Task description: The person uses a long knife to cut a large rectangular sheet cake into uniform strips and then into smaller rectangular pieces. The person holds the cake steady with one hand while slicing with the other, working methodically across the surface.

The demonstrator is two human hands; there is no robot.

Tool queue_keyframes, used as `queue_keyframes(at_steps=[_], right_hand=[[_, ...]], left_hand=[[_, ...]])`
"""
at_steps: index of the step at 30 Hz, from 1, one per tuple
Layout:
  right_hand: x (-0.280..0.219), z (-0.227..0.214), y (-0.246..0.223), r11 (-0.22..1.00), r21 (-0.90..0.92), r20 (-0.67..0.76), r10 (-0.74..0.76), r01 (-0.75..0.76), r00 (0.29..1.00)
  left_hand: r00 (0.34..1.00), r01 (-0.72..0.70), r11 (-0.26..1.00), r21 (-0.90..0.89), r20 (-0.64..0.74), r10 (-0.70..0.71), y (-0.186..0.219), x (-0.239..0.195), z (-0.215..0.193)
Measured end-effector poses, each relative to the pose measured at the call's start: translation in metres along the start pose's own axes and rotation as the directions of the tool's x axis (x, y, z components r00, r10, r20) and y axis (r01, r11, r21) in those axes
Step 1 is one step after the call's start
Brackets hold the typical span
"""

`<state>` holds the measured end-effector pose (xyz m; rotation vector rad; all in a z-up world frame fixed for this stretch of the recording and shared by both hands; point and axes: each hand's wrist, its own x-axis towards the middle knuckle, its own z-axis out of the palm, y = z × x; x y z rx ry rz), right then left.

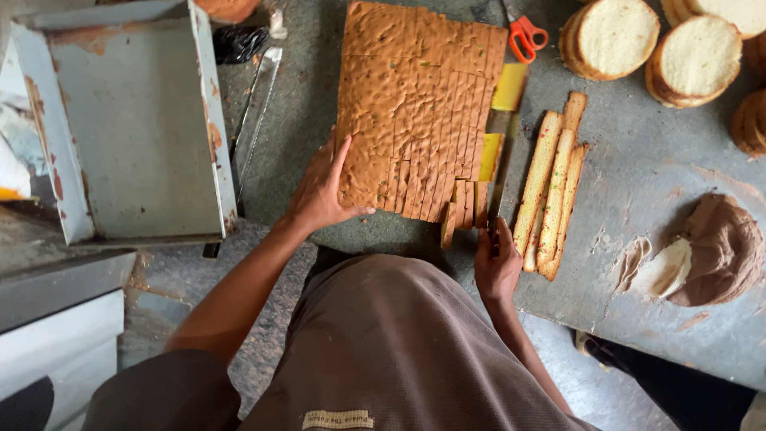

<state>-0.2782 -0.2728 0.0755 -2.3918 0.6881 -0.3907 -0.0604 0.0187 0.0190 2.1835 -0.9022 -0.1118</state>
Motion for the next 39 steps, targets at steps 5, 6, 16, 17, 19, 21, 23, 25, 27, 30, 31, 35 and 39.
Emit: queue_keyframes(at_steps=[5,6,16,17,19,21,23,25,27,30,31,35,39], right_hand=[[-0.001,-0.007,-0.013,0.999,0.034,0.131,0.029,-0.034,0.991],[-0.002,-0.008,-0.012,0.999,0.032,0.133,0.018,-0.022,0.991],[0.000,0.000,0.025,0.987,-0.017,0.090,-0.156,0.158,0.984],[0.001,0.001,0.023,0.996,0.004,0.109,-0.088,0.088,0.990],[0.001,0.003,0.016,0.998,0.042,0.154,0.049,-0.056,0.987],[0.000,0.000,0.008,0.996,0.017,0.158,0.082,-0.085,0.984],[0.000,-0.002,0.001,0.996,0.003,0.151,0.084,-0.086,0.985],[0.004,-0.002,-0.004,0.999,0.004,0.131,0.050,-0.051,0.990],[0.007,-0.001,-0.007,0.998,-0.017,0.124,-0.054,0.057,0.991],[0.018,-0.004,-0.003,0.982,-0.075,0.131,-0.160,0.171,0.978],[0.023,-0.005,-0.001,0.975,-0.098,0.136,-0.187,0.201,0.973],[0.033,-0.010,0.004,0.957,-0.112,0.188,-0.243,0.267,0.952],[0.053,-0.013,0.014,0.934,-0.114,0.196,-0.314,0.340,0.929]], left_hand=[[0.999,-0.033,0.999,0.000,-0.022,0.033,0.001,-0.004,0.001],[0.999,-0.035,0.999,0.000,-0.029,0.035,0.000,-0.004,0.001],[0.999,-0.032,0.999,0.016,-0.035,0.033,-0.010,-0.005,0.013],[0.999,-0.029,0.999,0.019,-0.030,0.030,-0.012,-0.005,0.014],[0.999,-0.036,0.999,0.027,-0.036,0.037,-0.015,-0.004,0.015],[0.999,-0.024,0.999,0.030,-0.026,0.024,-0.014,-0.006,0.017],[1.000,0.007,1.000,0.028,0.000,-0.007,-0.013,-0.006,0.018],[1.000,-0.005,1.000,0.026,0.001,0.005,-0.013,-0.004,0.016],[1.000,-0.012,1.000,0.019,0.000,0.012,-0.012,-0.004,0.012],[1.000,-0.026,1.000,0.001,-0.008,0.026,-0.007,-0.001,0.009],[0.999,-0.034,0.999,-0.003,-0.013,0.034,-0.005,0.001,0.009],[0.998,-0.034,0.999,-0.018,-0.044,0.034,0.004,0.005,0.006],[0.996,-0.025,0.999,-0.025,-0.081,0.023,0.009,0.013,0.012]])
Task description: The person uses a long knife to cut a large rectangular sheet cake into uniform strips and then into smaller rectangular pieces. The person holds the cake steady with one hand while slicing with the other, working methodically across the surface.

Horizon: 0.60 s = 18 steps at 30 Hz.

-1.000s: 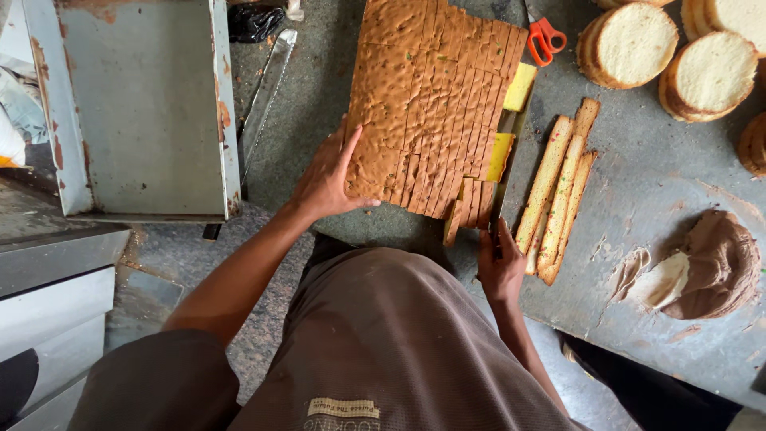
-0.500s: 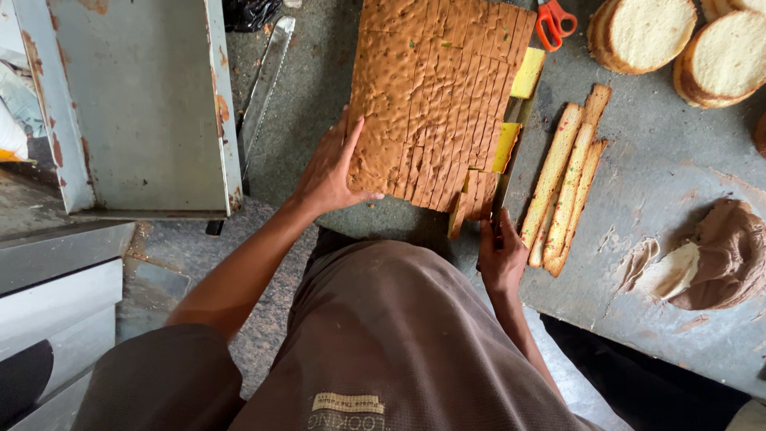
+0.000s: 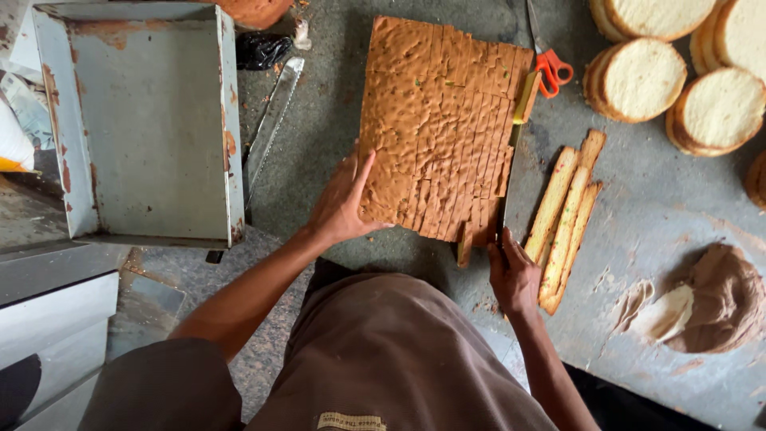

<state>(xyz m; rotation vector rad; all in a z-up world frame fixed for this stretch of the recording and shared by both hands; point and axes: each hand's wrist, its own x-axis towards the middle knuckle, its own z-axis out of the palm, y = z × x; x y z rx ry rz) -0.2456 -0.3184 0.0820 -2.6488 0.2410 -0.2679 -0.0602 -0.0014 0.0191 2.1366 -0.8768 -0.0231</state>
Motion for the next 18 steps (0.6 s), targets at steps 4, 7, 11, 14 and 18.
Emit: queue_keyframes(at_steps=[4,7,11,14,18], right_hand=[[0.023,-0.005,0.029,0.991,-0.051,0.117,0.127,-0.121,0.985],[0.049,-0.011,0.055,0.974,-0.089,-0.019,-0.210,0.208,0.977],[0.078,-0.023,0.074,0.992,-0.094,0.069,-0.073,0.079,0.995],[0.081,-0.029,0.066,0.995,-0.100,0.048,0.007,-0.003,0.999],[0.073,-0.034,0.031,0.995,-0.037,-0.074,0.087,-0.090,0.993]], left_hand=[[0.997,0.041,0.999,0.013,-0.059,-0.041,0.002,0.015,0.018],[0.992,0.086,0.996,0.019,-0.097,-0.084,0.004,0.028,0.034],[0.977,0.081,0.996,0.032,-0.201,-0.073,0.010,0.040,0.049],[0.978,0.086,0.996,0.028,-0.191,-0.079,0.010,0.042,0.050],[0.991,0.070,0.998,-0.005,-0.112,-0.070,0.005,0.039,0.042]])
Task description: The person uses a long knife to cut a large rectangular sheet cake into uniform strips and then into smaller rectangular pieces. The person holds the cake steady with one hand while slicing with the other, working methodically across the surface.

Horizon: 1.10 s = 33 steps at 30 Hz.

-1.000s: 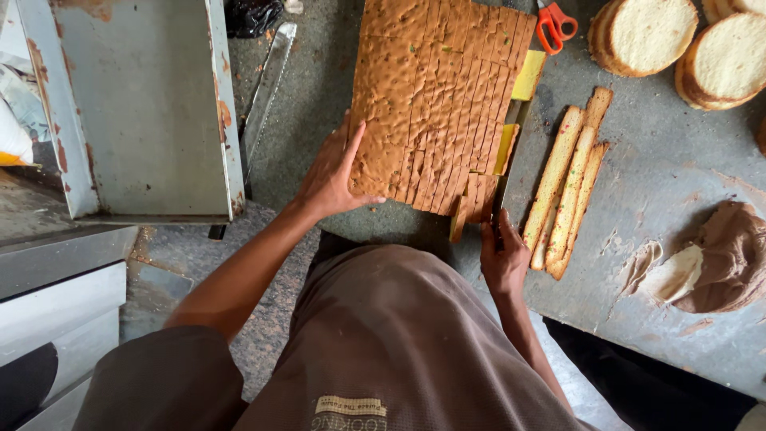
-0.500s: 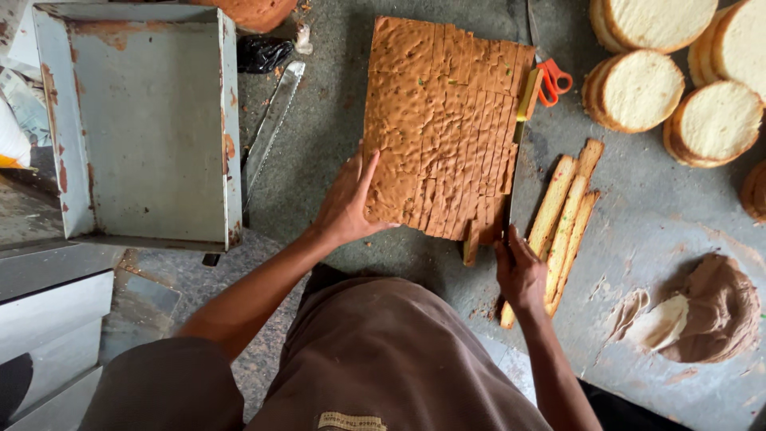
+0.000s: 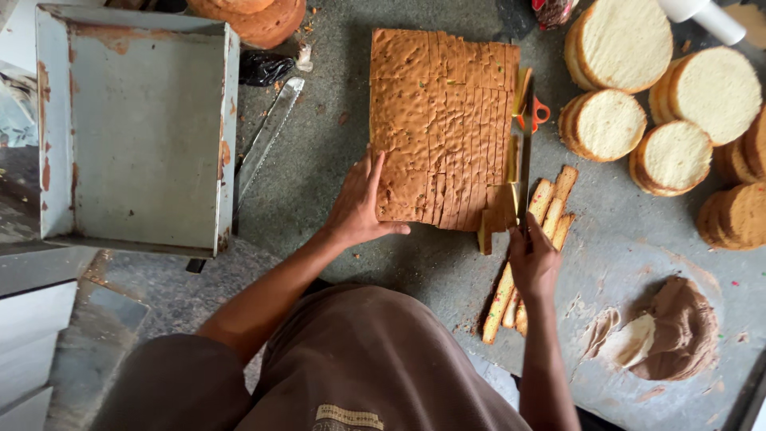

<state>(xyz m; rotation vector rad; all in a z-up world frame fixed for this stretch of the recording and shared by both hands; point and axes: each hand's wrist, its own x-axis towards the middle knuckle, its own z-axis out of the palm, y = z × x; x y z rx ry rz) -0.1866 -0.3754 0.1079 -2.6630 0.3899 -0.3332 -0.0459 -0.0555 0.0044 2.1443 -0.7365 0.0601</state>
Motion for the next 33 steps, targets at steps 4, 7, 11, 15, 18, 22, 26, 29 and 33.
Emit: queue_keyframes(at_steps=[4,7,11,15,18,22,26,29,33], right_hand=[[0.003,0.001,-0.049,0.998,0.032,-0.101,0.053,-0.050,0.993],[0.010,0.010,-0.087,0.988,0.138,-0.092,0.084,-0.071,0.992],[0.014,0.031,-0.129,0.969,0.159,-0.126,-0.172,0.191,0.977],[0.024,0.055,-0.150,0.985,0.127,-0.021,-0.117,0.118,0.993],[0.032,0.068,-0.158,0.980,0.086,-0.064,-0.176,0.181,0.982],[0.038,0.072,-0.166,0.999,-0.001,0.145,0.039,-0.040,0.989],[0.042,0.068,-0.169,0.996,0.014,0.067,-0.089,0.089,0.994],[0.046,0.074,-0.175,0.970,0.024,-0.069,-0.239,0.241,0.969],[0.052,0.073,-0.179,0.981,0.004,-0.039,-0.195,0.195,0.980]], left_hand=[[0.996,-0.055,0.996,-0.067,0.071,0.060,-0.008,-0.003,-0.018],[0.995,-0.080,0.992,-0.096,0.054,0.085,-0.016,0.004,-0.029],[0.999,-0.032,0.999,-0.041,-0.018,0.031,-0.026,0.037,-0.034],[0.996,0.066,0.983,0.172,0.047,-0.075,-0.031,0.098,-0.033],[0.944,0.142,0.942,0.305,0.246,-0.222,-0.034,0.142,-0.041],[0.875,0.113,0.918,0.380,0.401,-0.273,-0.039,0.179,-0.051],[0.843,0.112,0.931,0.348,0.463,-0.274,-0.042,0.188,-0.044],[0.864,0.080,0.932,0.353,0.442,-0.242,-0.048,0.187,-0.042],[0.853,0.081,0.925,0.371,0.454,-0.257,-0.052,0.188,-0.037]])
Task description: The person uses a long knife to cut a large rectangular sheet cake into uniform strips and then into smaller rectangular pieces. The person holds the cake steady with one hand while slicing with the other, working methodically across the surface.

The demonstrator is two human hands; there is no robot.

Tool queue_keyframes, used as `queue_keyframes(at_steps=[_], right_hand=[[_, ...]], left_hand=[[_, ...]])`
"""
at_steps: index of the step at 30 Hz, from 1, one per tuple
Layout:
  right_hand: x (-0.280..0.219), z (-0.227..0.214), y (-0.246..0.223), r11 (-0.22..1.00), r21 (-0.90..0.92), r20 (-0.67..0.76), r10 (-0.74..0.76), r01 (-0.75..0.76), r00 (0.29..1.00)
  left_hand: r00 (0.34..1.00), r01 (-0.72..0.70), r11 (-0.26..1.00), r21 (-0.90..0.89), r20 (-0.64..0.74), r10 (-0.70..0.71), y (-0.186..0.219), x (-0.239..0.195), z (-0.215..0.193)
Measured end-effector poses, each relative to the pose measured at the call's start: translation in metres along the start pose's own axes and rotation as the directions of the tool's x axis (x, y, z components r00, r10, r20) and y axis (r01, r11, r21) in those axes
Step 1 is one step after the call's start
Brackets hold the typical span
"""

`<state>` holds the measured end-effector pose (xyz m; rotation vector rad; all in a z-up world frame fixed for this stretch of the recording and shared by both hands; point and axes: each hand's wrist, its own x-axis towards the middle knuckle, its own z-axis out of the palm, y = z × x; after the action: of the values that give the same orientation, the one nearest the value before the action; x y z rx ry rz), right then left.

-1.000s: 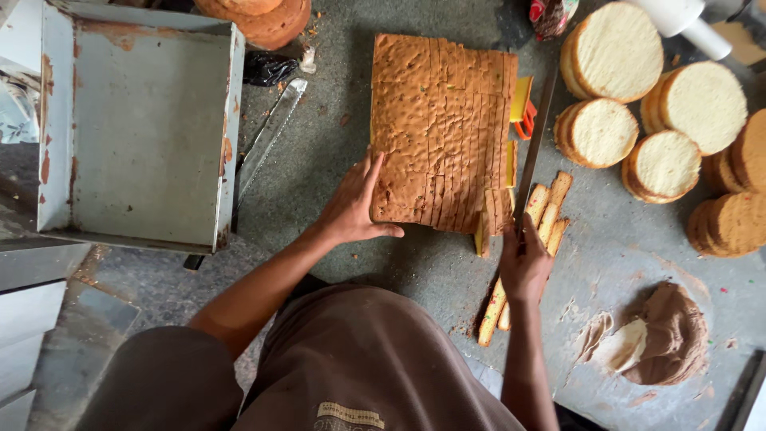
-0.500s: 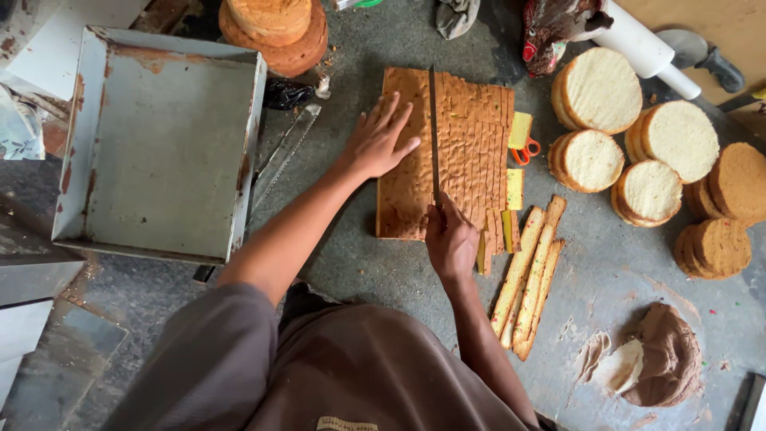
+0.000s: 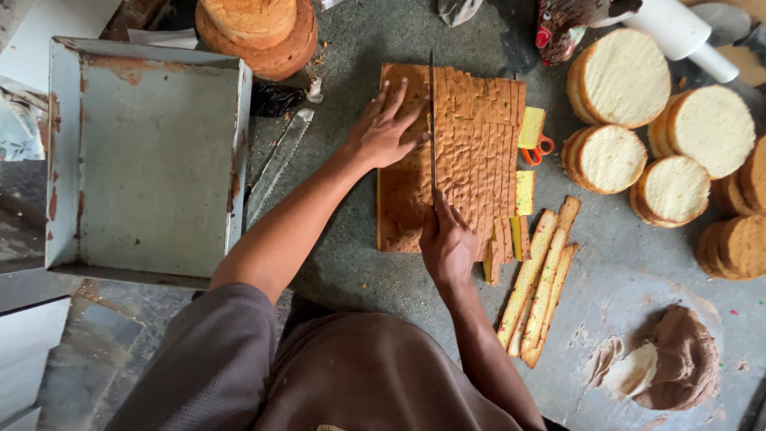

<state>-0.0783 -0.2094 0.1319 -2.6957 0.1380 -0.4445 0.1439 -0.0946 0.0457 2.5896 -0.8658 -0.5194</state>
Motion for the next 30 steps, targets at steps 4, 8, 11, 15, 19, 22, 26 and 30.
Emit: queue_keyframes(at_steps=[4,8,11,15,19,22,26,30], right_hand=[[0.007,-0.007,-0.007,0.996,0.068,0.072,0.061,-0.065,0.996],[0.015,0.000,-0.006,0.999,0.020,0.014,-0.031,0.031,0.999],[0.018,0.010,0.003,0.999,-0.044,0.038,0.032,-0.030,0.999],[0.012,0.016,0.008,0.998,-0.044,0.019,0.039,-0.038,0.999],[0.013,0.021,0.003,0.992,-0.069,0.111,0.117,-0.110,0.987],[0.024,0.022,0.005,0.997,-0.062,0.005,0.038,-0.038,0.999],[0.028,0.023,0.008,0.997,-0.071,-0.032,-0.042,0.040,0.999],[0.020,0.026,0.020,0.999,0.013,0.046,-0.051,0.050,0.998]], left_hand=[[1.000,0.005,0.999,-0.037,0.017,-0.004,-0.001,0.001,-0.001],[1.000,0.013,0.999,-0.044,0.013,-0.013,-0.003,0.002,0.000],[1.000,-0.004,0.998,-0.061,-0.001,0.004,-0.003,0.003,0.001],[1.000,-0.011,1.000,-0.016,-0.019,0.010,-0.001,0.003,0.002],[1.000,0.003,1.000,-0.014,-0.016,-0.004,-0.006,0.004,0.005],[0.999,0.025,0.999,-0.040,0.022,-0.024,-0.003,0.008,0.005],[1.000,0.003,1.000,0.003,0.001,-0.003,0.000,0.001,0.003],[0.999,0.000,1.000,-0.003,-0.037,0.000,-0.002,0.002,0.007]])
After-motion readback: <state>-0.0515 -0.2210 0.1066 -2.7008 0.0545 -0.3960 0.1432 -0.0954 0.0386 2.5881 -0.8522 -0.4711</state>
